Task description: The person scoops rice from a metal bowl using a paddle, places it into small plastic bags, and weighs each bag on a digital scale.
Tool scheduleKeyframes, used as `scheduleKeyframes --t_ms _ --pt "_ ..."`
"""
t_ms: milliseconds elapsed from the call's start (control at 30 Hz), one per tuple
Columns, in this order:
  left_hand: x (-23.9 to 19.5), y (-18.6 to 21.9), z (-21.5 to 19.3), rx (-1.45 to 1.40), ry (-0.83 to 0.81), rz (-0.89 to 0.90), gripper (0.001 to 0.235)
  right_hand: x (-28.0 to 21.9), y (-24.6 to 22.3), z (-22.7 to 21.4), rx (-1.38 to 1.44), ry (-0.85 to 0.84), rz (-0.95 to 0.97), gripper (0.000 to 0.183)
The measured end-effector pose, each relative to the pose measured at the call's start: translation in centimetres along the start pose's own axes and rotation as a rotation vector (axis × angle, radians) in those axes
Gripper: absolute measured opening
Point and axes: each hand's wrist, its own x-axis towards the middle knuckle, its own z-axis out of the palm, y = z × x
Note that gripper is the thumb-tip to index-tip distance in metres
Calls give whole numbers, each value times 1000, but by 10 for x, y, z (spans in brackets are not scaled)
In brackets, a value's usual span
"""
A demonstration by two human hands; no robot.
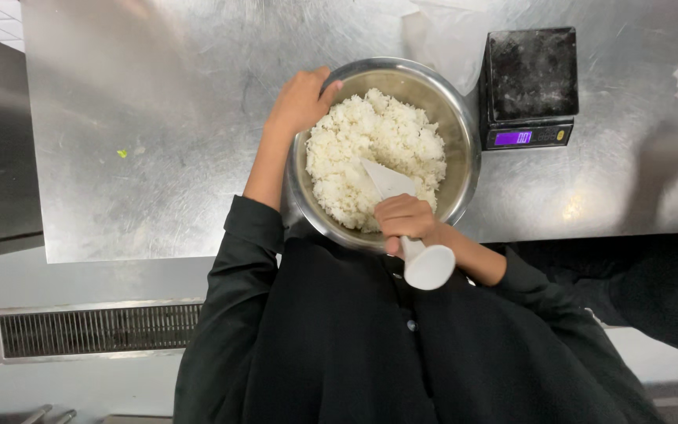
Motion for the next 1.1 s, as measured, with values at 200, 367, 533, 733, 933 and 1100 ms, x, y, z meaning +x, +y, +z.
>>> scheduleKeyframes --t_ms 200,367,533,733,933,1100 --pt "-1 2 -4 -16 2 24 34 -1 -1 -84 134 350 -105 65" --pt "-2 7 -7 -24 -11 7 35 -9 90 -118 189 630 182 61" --pt "-1 5 -3 -22 -12 -7 34 1 150 -150 506 903 406 63" --pt "-1 5 3 2 38 8 34 5 167 -154 536 857 492 66" --pt "0 2 7 22 68 8 33 15 158 -109 574 888 493 65" --pt "0 1 5 19 99 32 31 20 108 -68 608 433 299 64"
